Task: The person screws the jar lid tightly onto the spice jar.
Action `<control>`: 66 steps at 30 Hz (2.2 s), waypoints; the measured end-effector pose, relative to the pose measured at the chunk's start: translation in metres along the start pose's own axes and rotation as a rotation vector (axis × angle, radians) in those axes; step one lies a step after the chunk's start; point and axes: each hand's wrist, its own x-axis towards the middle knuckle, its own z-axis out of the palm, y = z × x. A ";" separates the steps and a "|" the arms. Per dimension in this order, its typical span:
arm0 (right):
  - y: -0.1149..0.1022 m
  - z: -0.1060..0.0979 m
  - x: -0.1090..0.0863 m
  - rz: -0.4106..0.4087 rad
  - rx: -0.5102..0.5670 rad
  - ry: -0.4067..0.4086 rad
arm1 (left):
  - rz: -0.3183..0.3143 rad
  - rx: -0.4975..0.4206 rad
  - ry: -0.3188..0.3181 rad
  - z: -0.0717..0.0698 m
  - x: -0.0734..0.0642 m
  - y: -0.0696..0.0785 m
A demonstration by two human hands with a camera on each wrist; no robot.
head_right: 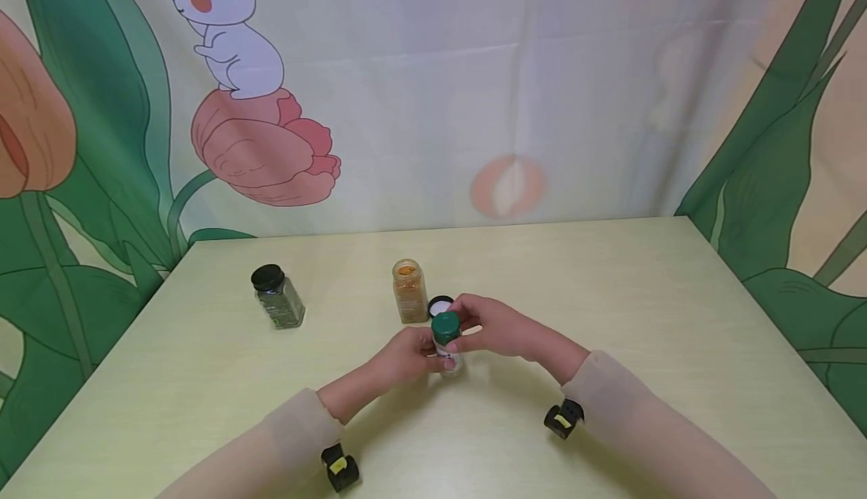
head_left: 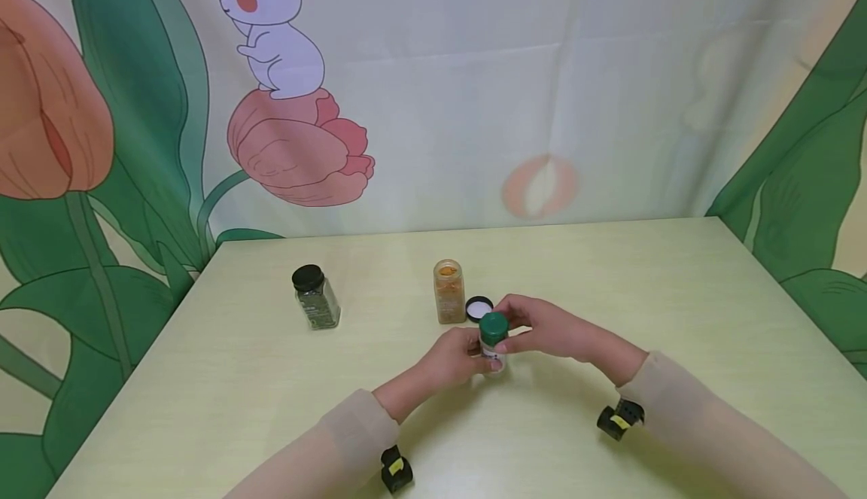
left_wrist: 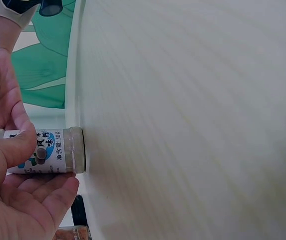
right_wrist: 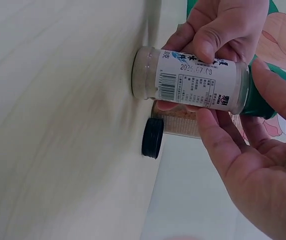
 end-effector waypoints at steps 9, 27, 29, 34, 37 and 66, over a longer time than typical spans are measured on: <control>0.000 0.004 -0.001 -0.021 0.006 0.030 | -0.008 0.001 0.006 0.000 0.000 0.001; 0.001 0.005 -0.002 -0.005 0.035 0.027 | -0.011 0.007 -0.003 0.001 -0.001 0.001; 0.001 0.003 -0.002 0.003 0.031 0.010 | -0.009 0.012 -0.005 0.000 -0.001 0.001; 0.002 -0.005 0.000 0.037 0.015 -0.066 | -0.018 -0.008 -0.010 0.000 -0.001 0.001; 0.001 -0.013 0.002 0.035 -0.005 -0.137 | -0.027 -0.016 -0.007 0.000 0.000 0.002; -0.004 -0.015 0.004 0.002 -0.024 -0.147 | -0.014 -0.019 0.011 0.002 -0.001 0.002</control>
